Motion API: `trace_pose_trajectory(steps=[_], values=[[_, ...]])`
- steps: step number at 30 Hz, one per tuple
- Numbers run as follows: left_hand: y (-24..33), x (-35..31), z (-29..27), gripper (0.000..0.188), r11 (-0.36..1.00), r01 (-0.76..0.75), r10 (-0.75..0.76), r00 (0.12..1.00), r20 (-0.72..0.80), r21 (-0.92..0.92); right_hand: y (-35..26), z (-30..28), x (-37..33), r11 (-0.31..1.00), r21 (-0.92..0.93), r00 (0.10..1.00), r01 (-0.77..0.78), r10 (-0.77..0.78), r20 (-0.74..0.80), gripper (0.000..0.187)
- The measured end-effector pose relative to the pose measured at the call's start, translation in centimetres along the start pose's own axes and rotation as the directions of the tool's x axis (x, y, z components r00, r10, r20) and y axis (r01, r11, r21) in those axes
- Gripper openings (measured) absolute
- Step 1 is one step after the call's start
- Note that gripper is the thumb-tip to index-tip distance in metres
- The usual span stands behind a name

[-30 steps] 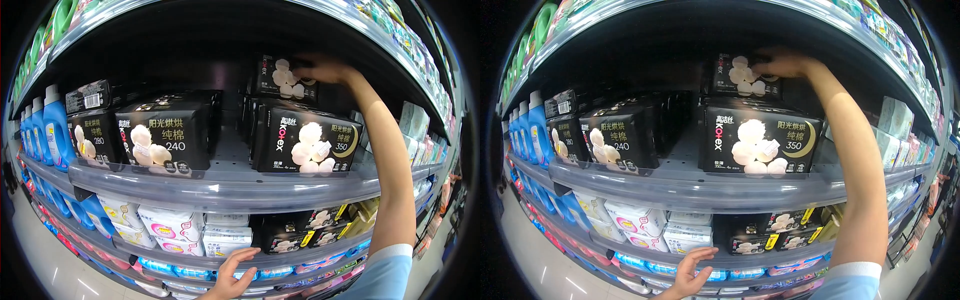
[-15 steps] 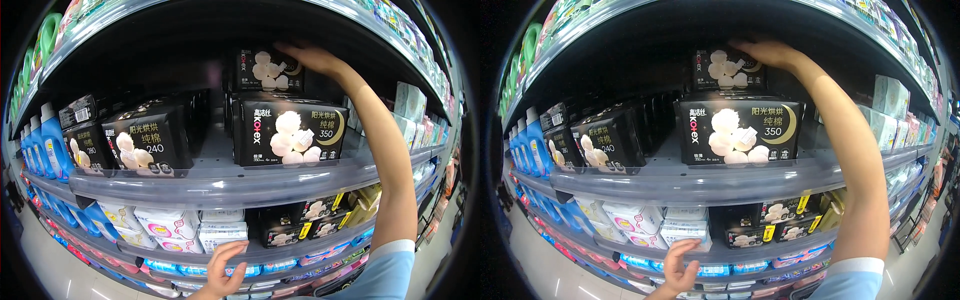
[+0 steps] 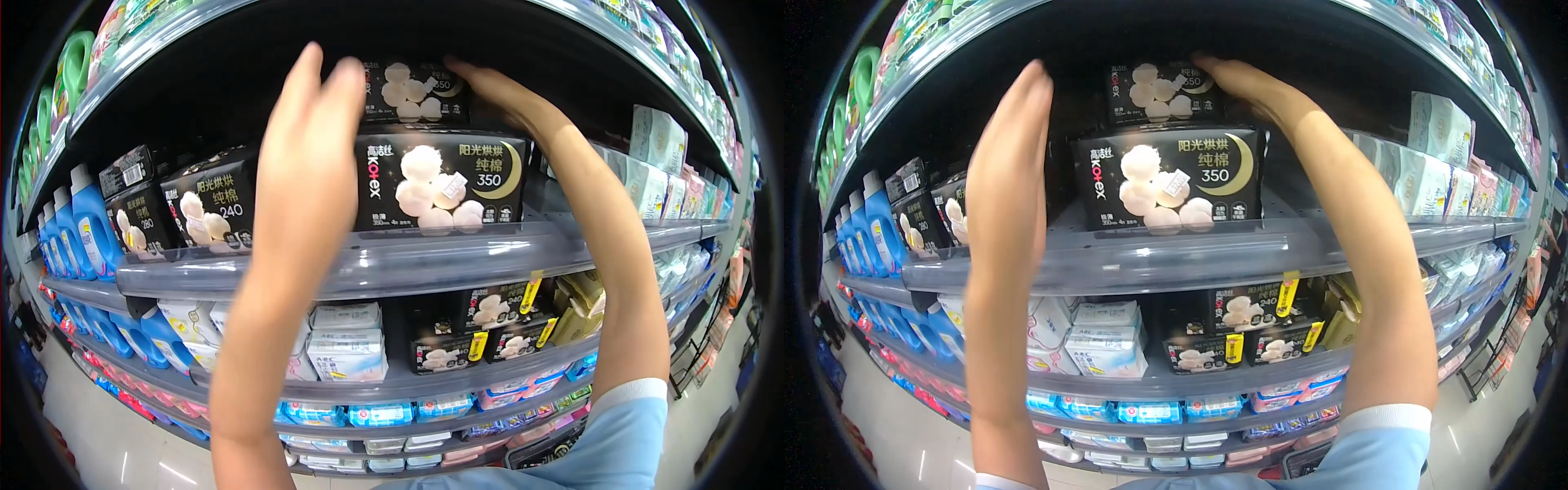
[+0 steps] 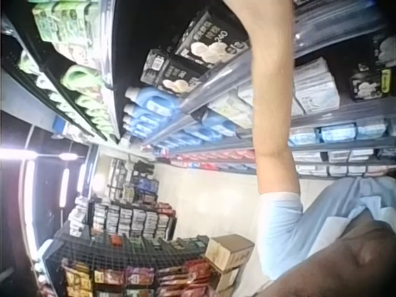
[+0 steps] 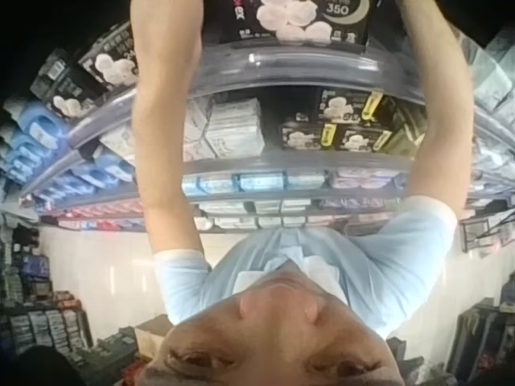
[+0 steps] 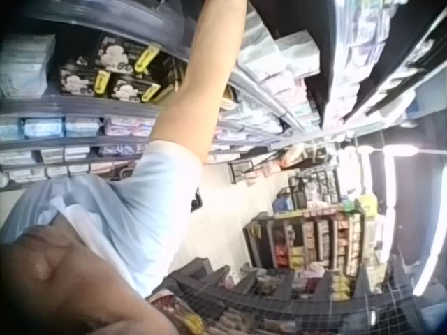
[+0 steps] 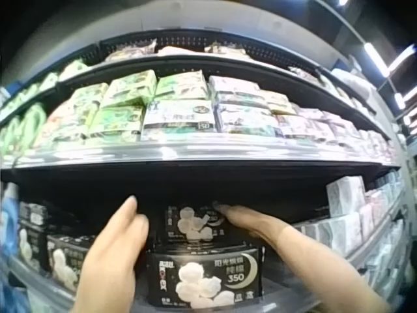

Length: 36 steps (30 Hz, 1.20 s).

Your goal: Stocking shelves with packs of sanitary pads from a shopping basket.

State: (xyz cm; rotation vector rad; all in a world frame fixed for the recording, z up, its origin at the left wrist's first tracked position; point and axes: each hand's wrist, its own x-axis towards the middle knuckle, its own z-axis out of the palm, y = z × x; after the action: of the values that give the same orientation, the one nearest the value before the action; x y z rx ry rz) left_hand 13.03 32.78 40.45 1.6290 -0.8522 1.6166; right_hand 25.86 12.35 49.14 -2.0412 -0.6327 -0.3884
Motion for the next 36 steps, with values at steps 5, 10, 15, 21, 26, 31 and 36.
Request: trace_pose_trajectory(steps=[5, 10, 15, 21, 26, 31, 36], values=[[-3.8, 9.6, 4.1, 0.053, 0.635, 0.763, -0.748, 0.646, 0.154, -0.118, -0.5, 1.2, -1.5, 0.977, 0.211, 0.997, -0.025, 0.01, 0.071, 0.068], [-9.8, 10.4, 4.9, 0.058, 0.573, 0.819, -0.779, 0.526, 0.342, 0.044, 0.9, 0.8, -0.6, 0.946, 0.31, 0.99, -0.099, 0.061, 0.128, 0.07], [-11.5, 9.3, 6.0, 0.064, 0.536, 0.844, -0.798, 0.494, 0.345, 0.031, 0.4, 0.7, -1.8, 0.963, 0.223, 0.978, -0.154, 0.116, 0.171, 0.071], [-11.6, 9.2, 7.6, 0.064, 0.263, 0.923, -0.658, 0.384, 0.648, -0.28, 2.5, 0.6, 0.2, 0.988, 0.14, 0.995, 0.069, -0.079, 0.068, 0.068], [-10.8, 9.2, 8.0, 0.058, 0.277, 0.919, -0.657, 0.395, 0.642, -0.281, 1.9, 0.4, -0.4, 0.984, 0.171, 0.997, -0.038, 0.027, 0.065, 0.062], [-11.3, 9.2, 8.1, 0.059, 0.227, 0.924, -0.661, 0.377, 0.649, -0.306, 1.8, 0.0, -1.2, 0.999, 0.043, 0.999, -0.016, 0.014, 0.036, 0.061], [-11.0, 9.3, 7.5, 0.051, 0.389, 0.879, -0.767, 0.475, 0.431, -0.276, 1.6, -1.1, -3.2, 0.999, 0.029, 0.999, 0.043, -0.042, -0.029, 0.065]])
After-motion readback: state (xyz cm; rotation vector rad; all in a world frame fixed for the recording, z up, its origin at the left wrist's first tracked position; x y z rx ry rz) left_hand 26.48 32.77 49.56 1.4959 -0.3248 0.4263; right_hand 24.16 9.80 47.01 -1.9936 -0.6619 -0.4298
